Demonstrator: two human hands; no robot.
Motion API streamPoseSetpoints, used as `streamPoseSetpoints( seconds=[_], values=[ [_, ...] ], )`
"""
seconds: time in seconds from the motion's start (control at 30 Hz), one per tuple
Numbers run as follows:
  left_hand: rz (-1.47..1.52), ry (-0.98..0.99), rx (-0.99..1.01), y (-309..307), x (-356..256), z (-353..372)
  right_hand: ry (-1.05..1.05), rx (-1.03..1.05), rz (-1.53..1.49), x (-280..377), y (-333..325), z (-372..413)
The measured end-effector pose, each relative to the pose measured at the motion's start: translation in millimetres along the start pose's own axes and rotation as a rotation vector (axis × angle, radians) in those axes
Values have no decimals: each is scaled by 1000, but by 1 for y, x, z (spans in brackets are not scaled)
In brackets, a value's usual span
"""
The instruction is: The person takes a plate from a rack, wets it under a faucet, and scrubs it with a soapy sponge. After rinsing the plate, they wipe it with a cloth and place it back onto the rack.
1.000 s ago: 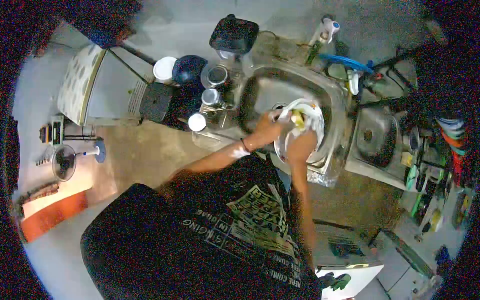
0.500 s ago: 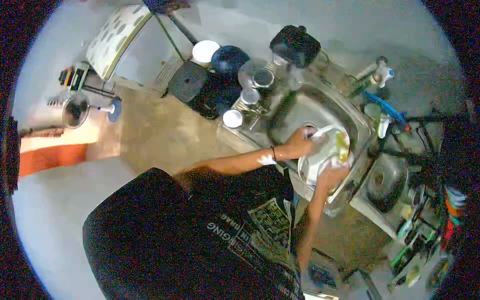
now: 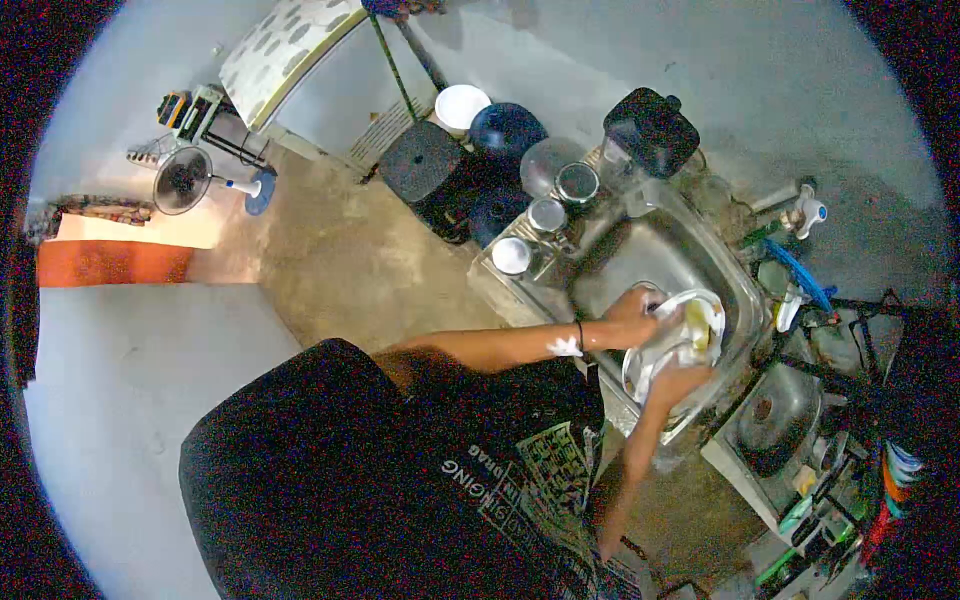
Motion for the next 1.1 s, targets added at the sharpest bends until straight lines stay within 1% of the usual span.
streamPoseSetpoints(
  seconds=[0.03,0.07,0.1,0.13,0.17,0.2,0.23,0.27,0.3,0.37,0.4,0.43,0.47,0.5,0.57,0.63,0.67,0.7,0.73,0.77,0.8,0.83,0.87,0.9,0.93,1.0,1.03,1.1],
  values=[
    [44,50,28,-4,-8,4,-4,96,-78,-12,0,-9],
    [89,101,63,-3,-13,7,91,430,-354,-39,-13,-28],
    [-23,185,-18,14,23,-9,-22,271,-72,-20,-6,-5],
    [-490,405,51,9,18,-4,-85,93,223,0,1,18],
    [-641,540,90,5,26,-7,-44,218,174,16,-8,19],
    [-484,478,102,-1,38,-8,4,341,128,32,-17,20],
    [-308,407,112,-10,51,-11,265,553,-80,70,-40,4],
    [-136,331,120,-20,63,-15,-9,178,-162,-10,5,32],
    [-14,271,125,-28,72,-17,184,238,-437,-16,-2,24],
    [160,125,110,-39,86,-19,439,125,-726,12,-36,22],
    [222,33,82,-43,87,-22,23,-68,-364,-38,-17,35],
    [287,-57,47,-47,89,-23,-276,-401,93,-89,2,53],
    [320,-239,16,-52,99,-25,49,-183,-527,-87,-11,56],
    [329,-317,6,-54,98,-25,465,-193,-1124,-85,-24,64],
    [305,-306,56,-62,108,-30,518,-209,-1294,-78,-46,70],
    [165,-349,41,-54,94,-26,583,-259,-1233,-106,-37,77],
    [127,-256,105,-54,88,-21,622,-277,-1198,-122,-31,86],
    [93,-160,164,-55,83,-15,604,-214,-953,-121,-48,90],
    [116,-322,154,-54,97,-24,511,-310,-718,-132,-43,94],
    [140,-483,136,-53,109,-33,623,-343,-617,-140,-37,104],
    [357,-416,195,-52,123,-33,661,-399,-505,-144,-41,111],
    [235,-339,270,-47,95,-15,704,-451,-394,-151,-42,119],
    [274,-425,273,-43,92,-18,659,-519,-279,-167,-32,125],
    [312,-512,272,-39,88,-19,608,-578,-171,-167,-35,119],
    [320,-654,150,-24,55,-5,722,-258,-463,-164,-55,110],
    [260,-514,164,-38,110,-28,807,-134,18,-187,-36,116],
    [275,-568,91,-36,102,-25,782,-86,98,-188,-41,113],
    [338,-522,169,-22,102,-25,714,24,271,-189,-57,106]
  ],
)
Point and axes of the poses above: each hand's wrist, its own z-axis away from the middle knuckle, its own y-axis out of the palm, x = y × z, the point moved 2 cm from there along -z, towards the middle knuckle
